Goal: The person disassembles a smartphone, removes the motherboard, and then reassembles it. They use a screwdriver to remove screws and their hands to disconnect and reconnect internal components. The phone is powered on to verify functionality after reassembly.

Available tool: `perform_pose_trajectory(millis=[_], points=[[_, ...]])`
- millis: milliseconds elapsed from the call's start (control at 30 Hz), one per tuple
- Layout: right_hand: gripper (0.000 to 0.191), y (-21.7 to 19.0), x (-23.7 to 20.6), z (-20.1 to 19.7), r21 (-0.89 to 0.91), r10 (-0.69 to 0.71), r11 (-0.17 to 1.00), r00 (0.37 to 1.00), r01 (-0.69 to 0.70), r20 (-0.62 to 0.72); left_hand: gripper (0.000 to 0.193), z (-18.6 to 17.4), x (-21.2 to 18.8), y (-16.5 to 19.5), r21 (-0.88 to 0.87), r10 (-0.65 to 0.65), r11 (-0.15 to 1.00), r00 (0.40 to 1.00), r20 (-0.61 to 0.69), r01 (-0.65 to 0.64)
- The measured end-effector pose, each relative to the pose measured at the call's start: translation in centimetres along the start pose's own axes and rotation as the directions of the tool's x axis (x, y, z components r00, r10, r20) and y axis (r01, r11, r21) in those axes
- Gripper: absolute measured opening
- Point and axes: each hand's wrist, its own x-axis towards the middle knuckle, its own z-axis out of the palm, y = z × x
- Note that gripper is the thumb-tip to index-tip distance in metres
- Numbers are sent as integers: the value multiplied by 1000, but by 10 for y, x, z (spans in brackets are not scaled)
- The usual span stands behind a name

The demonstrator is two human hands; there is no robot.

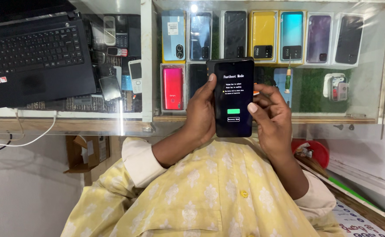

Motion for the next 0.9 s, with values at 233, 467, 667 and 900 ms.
perform_pose_trajectory(millis=[233,467,667,900], points=[[29,6,0,-11,-38,22,999,1000,-23,-19,50,5,8,12,-47,-102,994,994,-40,100],[27,-9,-4,-5,-275,20,961,1000,-13,21,41,17,21,27,43,-173,983,982,-81,177],[24,-7,-7,-6,-258,26,966,1000,-23,5,29,13,26,25,56,-187,981,982,15,185],[12,4,5,-19,141,128,982,992,-126,-7,34,10,27,28,97,-308,948,951,42,303]])
